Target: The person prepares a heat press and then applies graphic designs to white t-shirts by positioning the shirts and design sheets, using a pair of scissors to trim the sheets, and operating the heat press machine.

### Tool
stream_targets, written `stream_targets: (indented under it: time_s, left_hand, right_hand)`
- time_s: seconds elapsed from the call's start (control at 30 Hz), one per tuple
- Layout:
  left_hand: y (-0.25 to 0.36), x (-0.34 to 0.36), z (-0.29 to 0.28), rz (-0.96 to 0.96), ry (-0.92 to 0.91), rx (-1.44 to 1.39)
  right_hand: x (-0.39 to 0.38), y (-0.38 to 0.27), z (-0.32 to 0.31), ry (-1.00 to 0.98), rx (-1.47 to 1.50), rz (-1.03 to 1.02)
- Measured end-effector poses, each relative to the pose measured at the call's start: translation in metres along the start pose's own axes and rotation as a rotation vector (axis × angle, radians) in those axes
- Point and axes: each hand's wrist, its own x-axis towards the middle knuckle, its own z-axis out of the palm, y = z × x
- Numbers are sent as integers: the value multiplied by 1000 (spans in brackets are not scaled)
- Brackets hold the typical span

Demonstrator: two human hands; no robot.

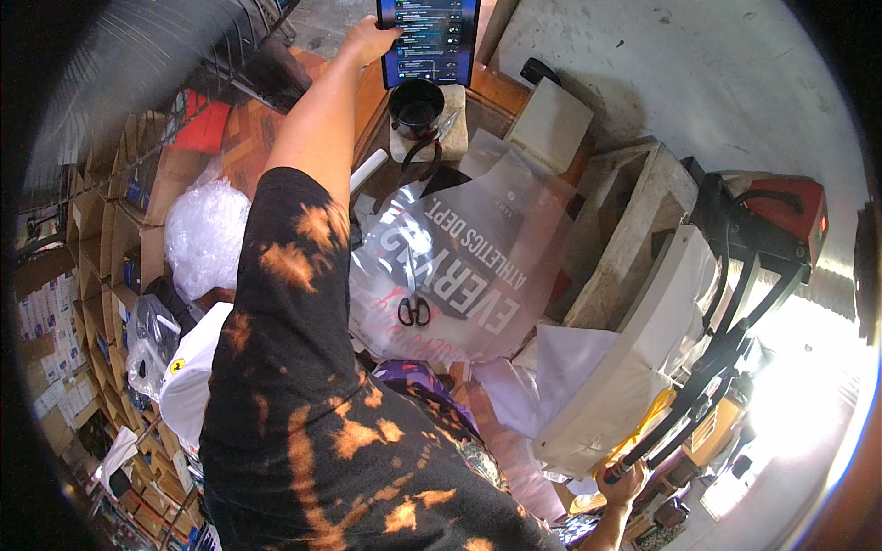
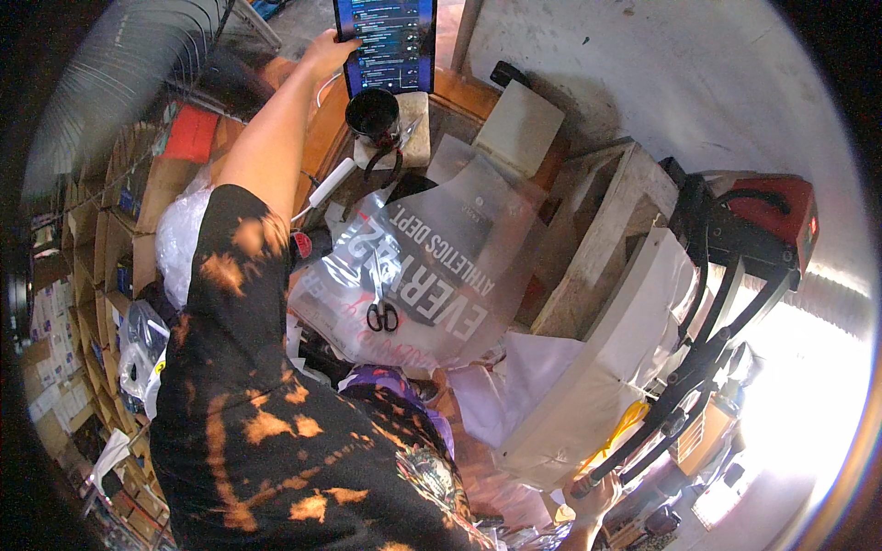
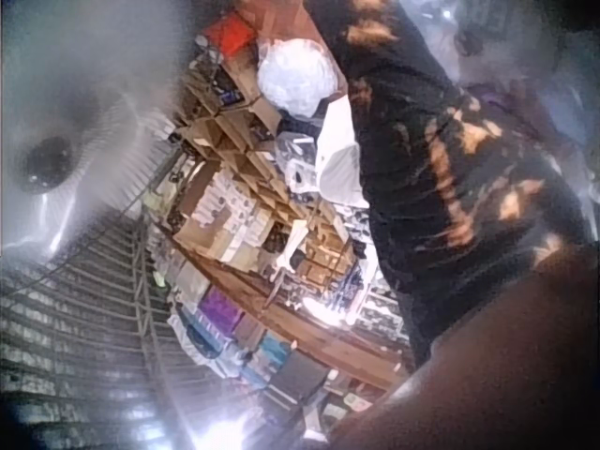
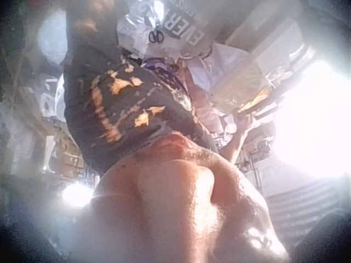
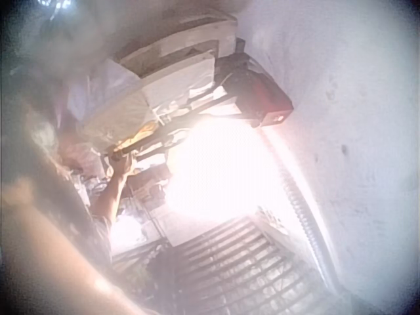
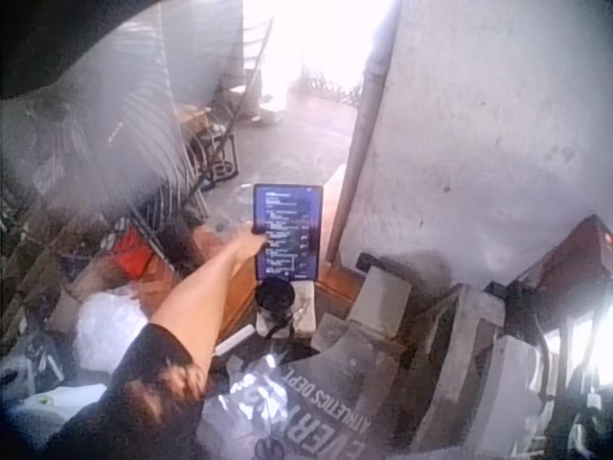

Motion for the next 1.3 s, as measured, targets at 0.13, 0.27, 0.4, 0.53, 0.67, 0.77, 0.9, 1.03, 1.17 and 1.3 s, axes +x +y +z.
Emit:
stream_targets:
  time_s: [0.13, 0.27, 0.4, 0.53, 0.67, 0.77, 0.9, 1.03, 1.17, 1.3]
  left_hand:
    - [-17, 6, -1, 25, -22, -30]
    - [-11, -7, -5, 81, -84, 44]
    - [10, -28, -11, 66, -108, 27]
    - [12, -30, -6, 145, -39, 113]
    - [16, -30, -3, 112, -41, 89]
    - [15, -19, 3, -66, -48, -25]
    - [-14, -5, 10, -50, -67, -166]
    - [-11, -12, 5, -56, -111, -58]
    - [4, -26, -1, -34, -115, 31]
    - [-3, -33, 5, -35, -145, -54]
  right_hand:
    - [-3, 5, 2, -11, 3, -2]
    - [-2, 2, 0, 18, 20, -6]
    - [2, -3, -3, -8, 60, 31]
    - [2, 1, -2, -11, 58, -36]
    - [-3, 4, 0, 0, 57, -34]
    - [0, -4, -3, 1, 58, -31]
    - [-1, 4, -3, -65, 48, -1]
    - [-1, 6, 0, -82, 30, 25]
    - [1, 2, 0, -12, 36, -20]
    - [3, 2, 1, 50, 52, -44]
